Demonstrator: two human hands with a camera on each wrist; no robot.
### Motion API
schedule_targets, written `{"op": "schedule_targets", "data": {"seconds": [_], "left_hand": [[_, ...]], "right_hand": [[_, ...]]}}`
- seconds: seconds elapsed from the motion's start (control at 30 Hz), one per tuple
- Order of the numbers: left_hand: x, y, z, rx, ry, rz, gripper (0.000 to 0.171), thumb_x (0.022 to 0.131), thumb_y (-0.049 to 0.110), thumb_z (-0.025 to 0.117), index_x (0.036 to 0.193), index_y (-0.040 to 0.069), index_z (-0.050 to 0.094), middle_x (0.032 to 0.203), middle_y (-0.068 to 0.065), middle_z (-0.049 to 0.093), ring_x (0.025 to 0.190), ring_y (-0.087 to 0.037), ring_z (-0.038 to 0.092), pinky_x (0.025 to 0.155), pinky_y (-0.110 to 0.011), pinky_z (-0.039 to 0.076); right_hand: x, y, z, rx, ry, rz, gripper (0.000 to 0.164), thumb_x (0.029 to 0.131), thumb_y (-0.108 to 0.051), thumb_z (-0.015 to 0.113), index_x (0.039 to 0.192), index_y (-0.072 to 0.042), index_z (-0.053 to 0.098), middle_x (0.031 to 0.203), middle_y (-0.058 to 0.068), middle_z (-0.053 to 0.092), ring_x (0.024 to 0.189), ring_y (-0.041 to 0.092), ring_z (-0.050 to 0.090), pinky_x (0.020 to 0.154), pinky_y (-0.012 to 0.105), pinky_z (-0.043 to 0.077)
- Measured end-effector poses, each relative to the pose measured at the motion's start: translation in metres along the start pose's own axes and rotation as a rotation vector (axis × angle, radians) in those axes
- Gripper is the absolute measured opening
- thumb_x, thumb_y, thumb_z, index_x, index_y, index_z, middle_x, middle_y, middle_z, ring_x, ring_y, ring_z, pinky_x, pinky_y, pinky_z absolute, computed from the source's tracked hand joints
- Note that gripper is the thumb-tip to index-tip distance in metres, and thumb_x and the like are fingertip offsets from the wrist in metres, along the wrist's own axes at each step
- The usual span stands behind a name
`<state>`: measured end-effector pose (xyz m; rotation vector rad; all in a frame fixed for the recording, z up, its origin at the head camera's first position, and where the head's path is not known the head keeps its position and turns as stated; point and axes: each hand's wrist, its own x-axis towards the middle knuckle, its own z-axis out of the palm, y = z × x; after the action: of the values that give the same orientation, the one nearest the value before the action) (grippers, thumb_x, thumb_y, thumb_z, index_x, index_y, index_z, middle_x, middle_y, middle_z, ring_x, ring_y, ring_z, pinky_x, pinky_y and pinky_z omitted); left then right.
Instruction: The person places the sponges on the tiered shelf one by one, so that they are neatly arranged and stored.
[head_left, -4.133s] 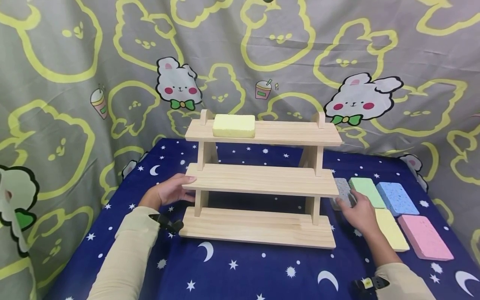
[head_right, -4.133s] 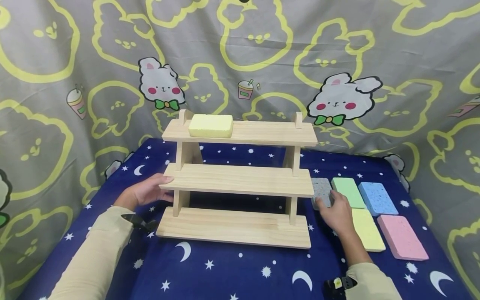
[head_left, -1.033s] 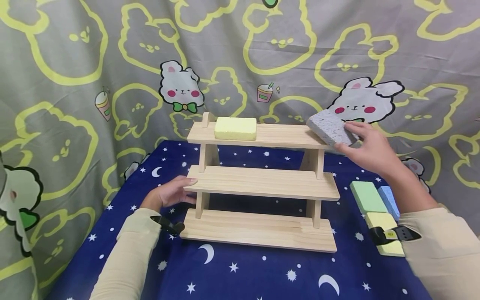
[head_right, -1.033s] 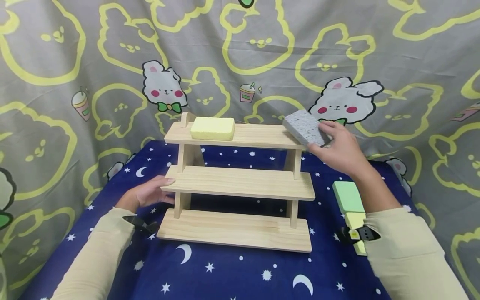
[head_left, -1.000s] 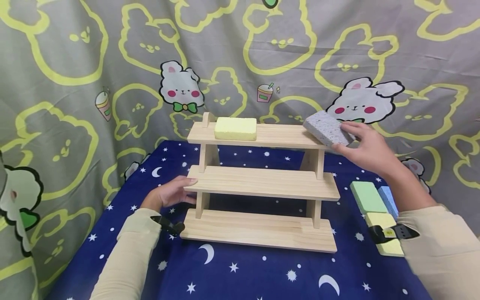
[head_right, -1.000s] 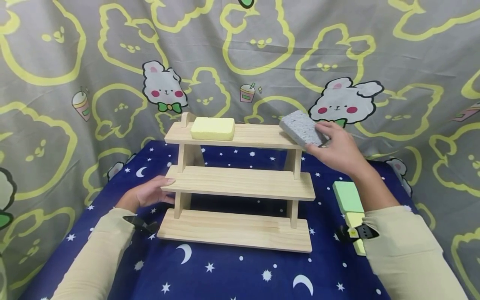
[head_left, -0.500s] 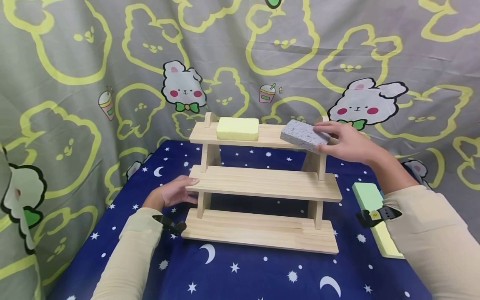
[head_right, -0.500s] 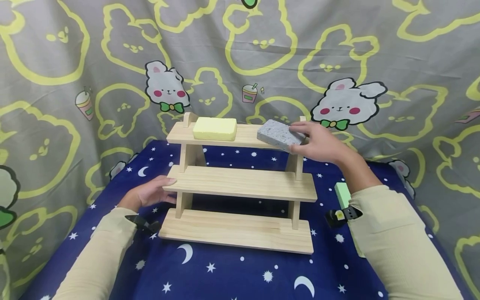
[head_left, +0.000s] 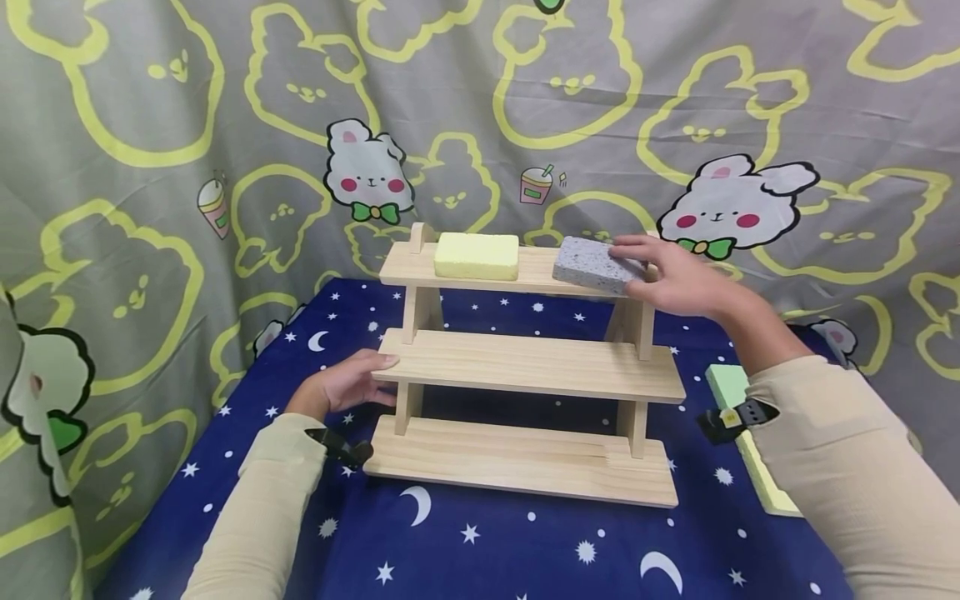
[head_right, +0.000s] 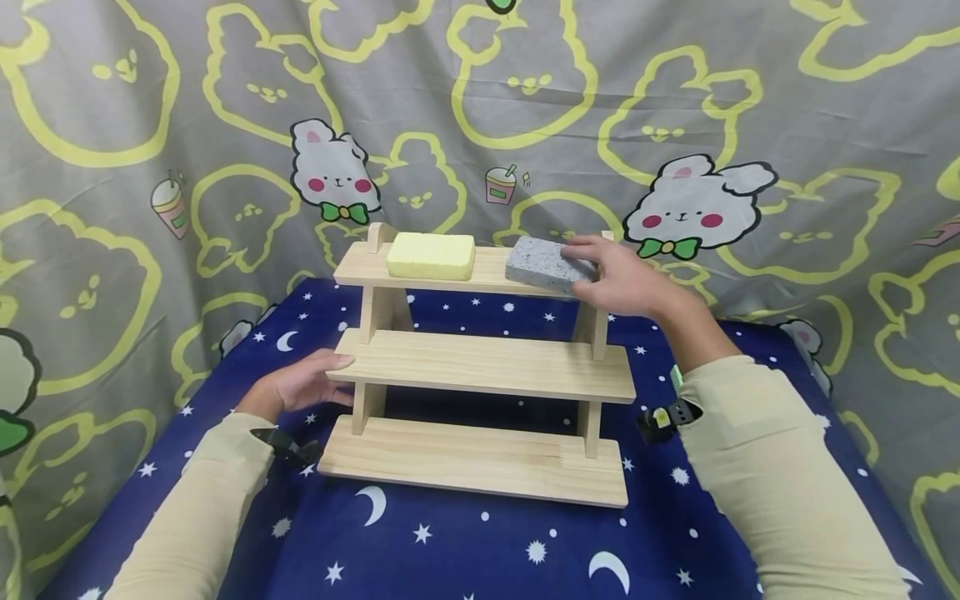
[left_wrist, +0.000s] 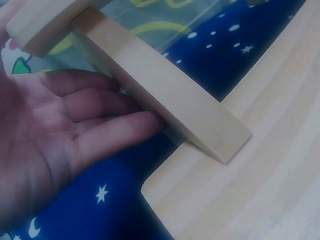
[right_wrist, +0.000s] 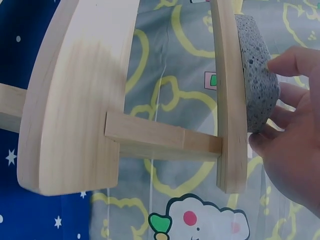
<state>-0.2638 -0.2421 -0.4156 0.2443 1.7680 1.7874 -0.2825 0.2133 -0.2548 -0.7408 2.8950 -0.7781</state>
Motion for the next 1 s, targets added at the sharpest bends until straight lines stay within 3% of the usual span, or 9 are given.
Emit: {"op": "schedule_targets", "data": {"seconds": [1.0], "left_hand": [[0.001, -0.001, 0.001, -0.003, 0.013, -0.016, 0.056, 0.092, 0.024, 0.045, 0.135, -0.010, 0.035, 0.117, -0.012, 0.057, 0.109, -0.025, 0.055, 0.089, -0.052, 0.048]], "right_hand": [[0.015, 0.001, 0.013, 0.046, 0.081, 0.021, 0.054, 0.087, -0.007, 0.040, 0.140, -0.005, 0.042, 0.154, 0.011, 0.025, 0.136, 0.036, 0.027, 0.090, 0.049, 0.033]]}}
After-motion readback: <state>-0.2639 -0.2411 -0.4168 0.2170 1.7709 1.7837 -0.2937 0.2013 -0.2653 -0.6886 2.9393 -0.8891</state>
